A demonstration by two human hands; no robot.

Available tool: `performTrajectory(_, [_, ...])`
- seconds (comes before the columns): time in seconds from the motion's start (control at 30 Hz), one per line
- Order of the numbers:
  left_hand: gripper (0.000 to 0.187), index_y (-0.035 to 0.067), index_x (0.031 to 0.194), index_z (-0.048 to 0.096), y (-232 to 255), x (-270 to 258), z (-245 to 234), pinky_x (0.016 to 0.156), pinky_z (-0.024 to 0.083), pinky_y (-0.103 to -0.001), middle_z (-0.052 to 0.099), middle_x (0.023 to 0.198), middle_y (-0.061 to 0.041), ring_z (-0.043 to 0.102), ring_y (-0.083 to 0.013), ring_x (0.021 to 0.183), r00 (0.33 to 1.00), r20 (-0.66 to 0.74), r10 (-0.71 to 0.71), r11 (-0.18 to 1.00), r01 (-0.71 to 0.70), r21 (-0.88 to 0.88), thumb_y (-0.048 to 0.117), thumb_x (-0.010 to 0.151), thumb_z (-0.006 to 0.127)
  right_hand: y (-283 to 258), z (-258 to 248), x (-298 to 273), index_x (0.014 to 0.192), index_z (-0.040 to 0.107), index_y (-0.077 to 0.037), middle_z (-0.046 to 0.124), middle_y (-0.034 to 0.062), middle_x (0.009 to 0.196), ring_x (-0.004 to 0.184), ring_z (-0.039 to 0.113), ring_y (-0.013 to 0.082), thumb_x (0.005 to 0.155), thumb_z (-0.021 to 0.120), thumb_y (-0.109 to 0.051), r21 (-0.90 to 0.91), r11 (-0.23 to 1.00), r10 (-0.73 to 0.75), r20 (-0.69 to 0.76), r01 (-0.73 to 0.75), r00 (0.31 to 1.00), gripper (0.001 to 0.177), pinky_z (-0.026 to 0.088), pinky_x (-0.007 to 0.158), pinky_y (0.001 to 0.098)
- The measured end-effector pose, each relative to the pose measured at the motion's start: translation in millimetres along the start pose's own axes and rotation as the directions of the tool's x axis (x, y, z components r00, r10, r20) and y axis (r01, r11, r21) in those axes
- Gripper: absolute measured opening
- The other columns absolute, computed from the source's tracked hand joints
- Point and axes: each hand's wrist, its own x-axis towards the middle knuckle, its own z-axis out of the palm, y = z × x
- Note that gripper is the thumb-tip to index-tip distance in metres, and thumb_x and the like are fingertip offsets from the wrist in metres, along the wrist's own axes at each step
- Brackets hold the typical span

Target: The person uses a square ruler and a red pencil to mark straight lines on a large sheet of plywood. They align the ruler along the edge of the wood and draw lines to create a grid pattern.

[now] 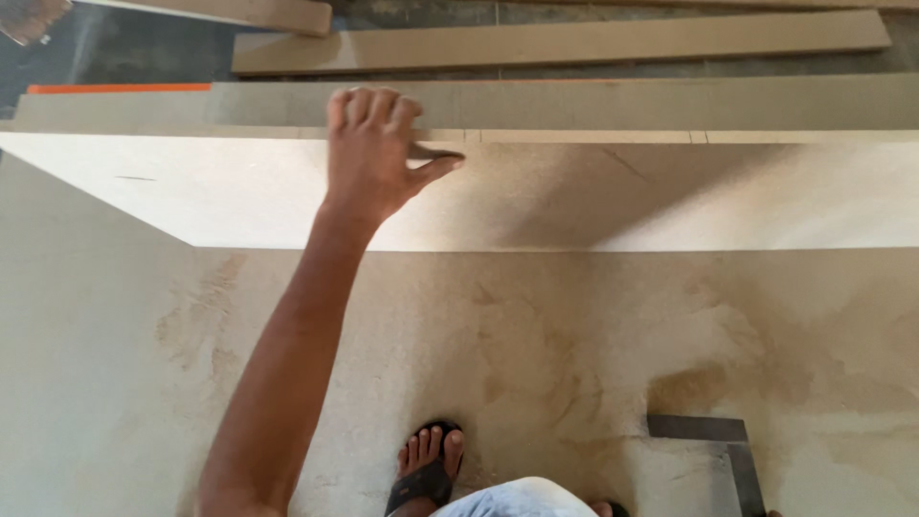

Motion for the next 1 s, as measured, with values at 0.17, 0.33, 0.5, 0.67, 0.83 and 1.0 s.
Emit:
performTrajectory(0.17, [0.074,0.011,0.102,0.076,25.5,11.1,-4.3,0.104,0.040,-0.052,0.074,0.100,-0.008,0.068,-0.0256,0.101,0.997,0.043,0.064,0.998,-0.063,-0.025,0.082,0.080,0.069,-5.2,1.2,9.5,0.106,0.063,0.016,0.071,0.0198,0.080,0.060,0.059,0.0182,0.106,0.062,-0.020,0.061,0.987,-0.144,-0.080,0.149,0.986,0.035,0.046,0.052,0.0351])
performTrajectory(0.33, [0.074,0.011,0.095,0.075,27.4,16.5,-2.5,0.087,0.050,-0.038,0.074,0.092,-0.007,0.070,-0.0215,0.088,0.993,0.120,-0.021,0.995,0.033,-0.091,0.083,0.078,0.071,-30.7,13.1,45.9,0.112,0.059,0.016,0.072,0.0199,0.085,0.062,0.060,0.0185,0.105,0.055,-0.014,0.202,0.780,-0.574,-0.145,0.592,0.806,0.031,0.046,0.050,0.0343])
performTrajectory(0.5, [0.071,0.013,0.088,0.077,31.2,25.6,-2.1,0.082,0.049,-0.039,0.075,0.084,-0.004,0.069,-0.0199,0.084,0.989,0.129,-0.073,0.984,0.093,-0.152,0.082,0.072,0.074,-205.8,34.4,40.2,0.118,0.056,0.016,0.073,0.0199,0.090,0.064,0.062,0.0188,0.105,0.048,-0.008,0.349,0.115,-0.969,-0.165,0.930,0.181,0.029,0.046,0.049,0.0334])
performTrajectory(0.67, [0.071,0.014,0.083,0.077,33.7,35.3,-4.0,0.083,0.049,-0.038,0.074,0.074,-0.002,0.070,-0.0179,0.080,0.983,0.144,-0.111,0.976,0.135,-0.168,0.083,0.068,0.075,-373.1,67.1,-57.9,0.094,0.069,-0.006,0.072,0.0132,0.097,0.079,0.067,0.0184,0.112,0.045,-0.009,0.241,0.071,-0.995,0.087,0.968,0.051,0.030,0.054,0.055,0.0300])
performTrajectory(0.83, [0.072,0.014,0.080,0.075,38.4,41.3,-5.5,0.081,0.049,-0.037,0.072,0.074,-0.002,0.069,-0.0172,0.080,0.956,0.265,-0.126,0.974,0.170,-0.148,0.085,0.066,0.073,-459.5,73.5,-145.8,0.113,0.069,0.001,0.073,0.0181,0.097,0.085,0.069,0.0337,0.113,0.052,-0.021,0.073,-0.381,-0.924,-0.054,0.922,-0.378,0.028,0.058,0.072,0.0434])
performTrajectory(1.0, [0.069,0.014,0.075,0.073,44.3,42.4,1.2,0.080,0.049,-0.037,0.073,0.076,-0.003,0.070,-0.0190,0.081,0.971,0.206,-0.123,0.959,0.170,-0.228,0.082,0.066,0.074,-490.8,96.3,-139.8,0.113,0.072,-0.007,0.073,0.0086,0.084,0.073,0.070,0.0201,0.122,0.054,-0.028,-0.070,-0.299,-0.954,0.053,0.952,-0.296,0.029,0.058,0.068,0.0360])
